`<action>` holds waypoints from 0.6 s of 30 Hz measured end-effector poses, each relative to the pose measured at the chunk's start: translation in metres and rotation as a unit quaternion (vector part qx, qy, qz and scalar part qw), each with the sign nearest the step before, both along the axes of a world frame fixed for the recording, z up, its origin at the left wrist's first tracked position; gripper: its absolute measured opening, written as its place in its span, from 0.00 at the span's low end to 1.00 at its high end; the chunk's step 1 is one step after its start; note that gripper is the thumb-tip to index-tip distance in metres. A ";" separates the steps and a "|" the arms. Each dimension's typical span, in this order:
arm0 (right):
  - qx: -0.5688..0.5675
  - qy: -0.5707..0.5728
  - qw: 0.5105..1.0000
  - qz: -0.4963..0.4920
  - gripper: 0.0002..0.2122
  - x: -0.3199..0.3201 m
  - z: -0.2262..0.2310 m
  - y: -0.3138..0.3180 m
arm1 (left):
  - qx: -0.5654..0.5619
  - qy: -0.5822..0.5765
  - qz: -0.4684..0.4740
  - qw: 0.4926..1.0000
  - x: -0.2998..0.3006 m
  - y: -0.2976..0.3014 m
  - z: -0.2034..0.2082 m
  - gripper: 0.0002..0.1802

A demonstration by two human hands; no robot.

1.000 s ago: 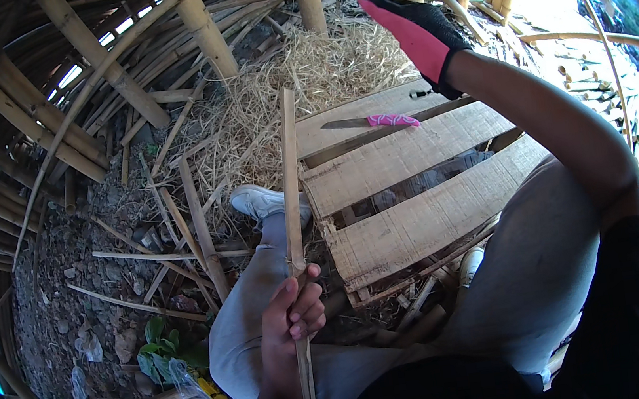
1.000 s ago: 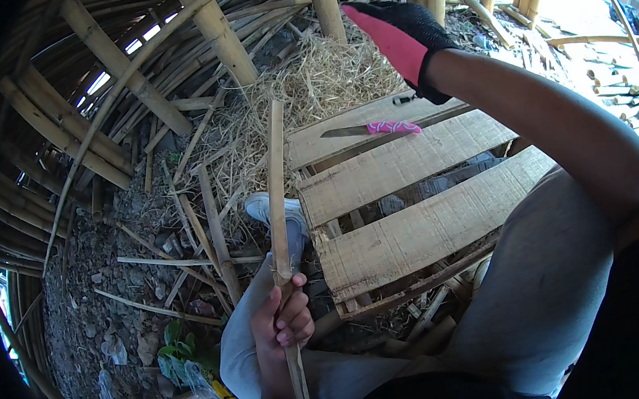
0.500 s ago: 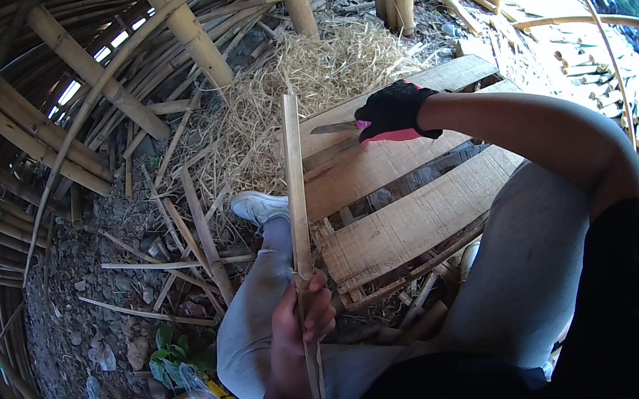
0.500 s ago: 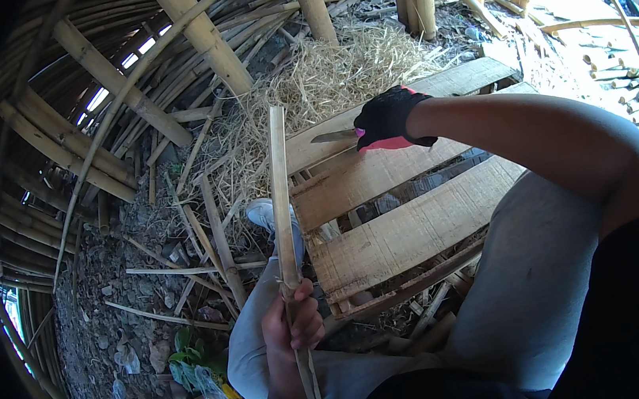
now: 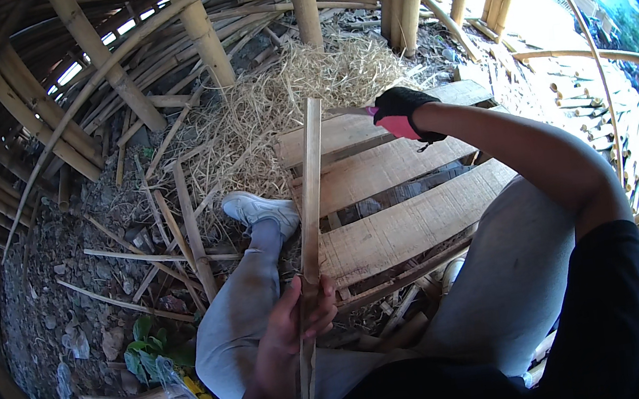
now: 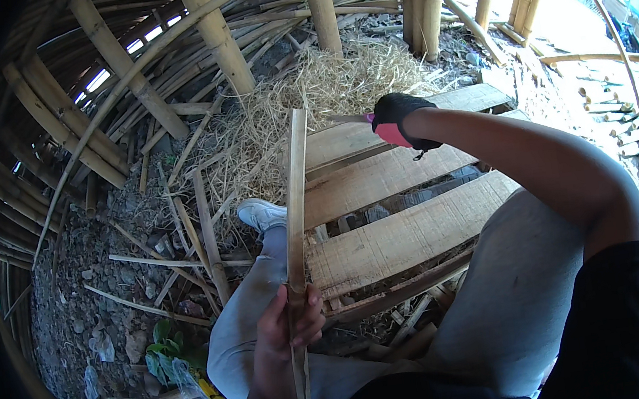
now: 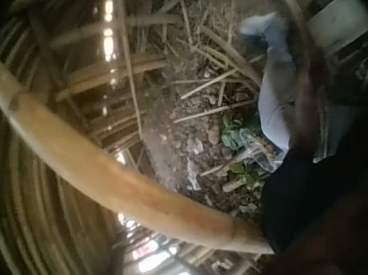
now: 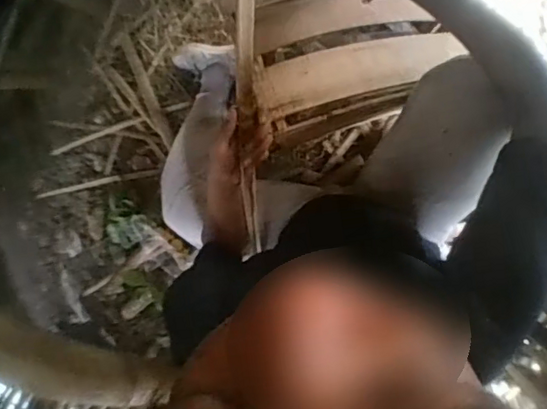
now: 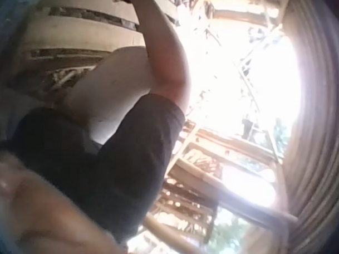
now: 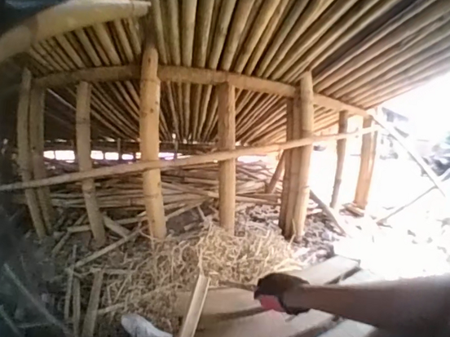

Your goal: The person sits on the ground and uses a knife to shave and smooth a long bamboo stick. They repeatedly scrape along the stick's length, rotating it to work different sides and remove thin shavings.

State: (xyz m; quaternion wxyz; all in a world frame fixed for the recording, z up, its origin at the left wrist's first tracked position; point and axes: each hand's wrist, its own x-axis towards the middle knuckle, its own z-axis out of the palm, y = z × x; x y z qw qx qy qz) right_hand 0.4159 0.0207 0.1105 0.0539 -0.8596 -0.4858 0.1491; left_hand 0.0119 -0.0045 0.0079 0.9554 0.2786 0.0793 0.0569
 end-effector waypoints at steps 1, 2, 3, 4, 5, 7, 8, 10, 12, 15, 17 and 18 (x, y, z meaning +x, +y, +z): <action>0.017 0.030 0.999 -0.024 0.16 0.006 0.008 0.000 | 0.029 0.010 -0.010 0.999 0.000 0.001 0.006 0.37; 0.048 0.068 0.995 -0.055 0.16 0.012 0.016 -0.001 | 0.059 0.019 -0.020 0.998 0.001 0.001 0.012 0.39; 0.096 0.056 0.993 -0.033 0.15 0.005 0.025 -0.003 | 0.084 0.037 -0.006 0.996 -0.002 -0.001 0.018 0.40; 0.184 0.018 0.983 -0.004 0.13 -0.002 0.031 -0.005 | 0.107 0.054 0.005 0.993 -0.003 -0.004 0.024 0.41; 0.270 -0.019 0.962 0.025 0.12 -0.010 0.036 -0.008 | 0.130 0.071 0.016 0.989 -0.003 -0.005 0.026 0.42; 0.302 0.001 0.952 0.044 0.13 -0.046 0.059 -0.018 | 0.094 0.071 0.037 0.992 -0.005 -0.004 0.025 0.39; 0.317 0.010 0.947 0.050 0.14 -0.069 0.073 -0.026 | 0.075 0.069 0.045 0.994 -0.006 -0.003 0.023 0.37; 0.221 0.043 0.967 0.116 0.14 -0.108 0.086 -0.040 | -0.009 0.017 0.050 0.999 -0.008 0.000 0.010 0.33; 0.240 -0.020 0.942 0.235 0.13 -0.114 0.062 -0.052 | -0.061 -0.021 0.037 0.997 -0.003 0.002 0.006 0.30; 0.253 -0.075 0.912 0.313 0.13 -0.136 0.032 -0.063 | -0.073 -0.018 0.041 0.996 -0.006 -0.001 0.011 0.27; 0.245 -0.113 0.902 0.338 0.13 -0.143 0.029 -0.063 | -0.058 0.007 0.052 0.997 -0.008 -0.002 0.012 0.26; 0.236 -0.119 0.904 0.335 0.12 -0.144 0.029 -0.063 | -0.062 0.007 0.052 0.997 -0.007 -0.002 0.010 0.26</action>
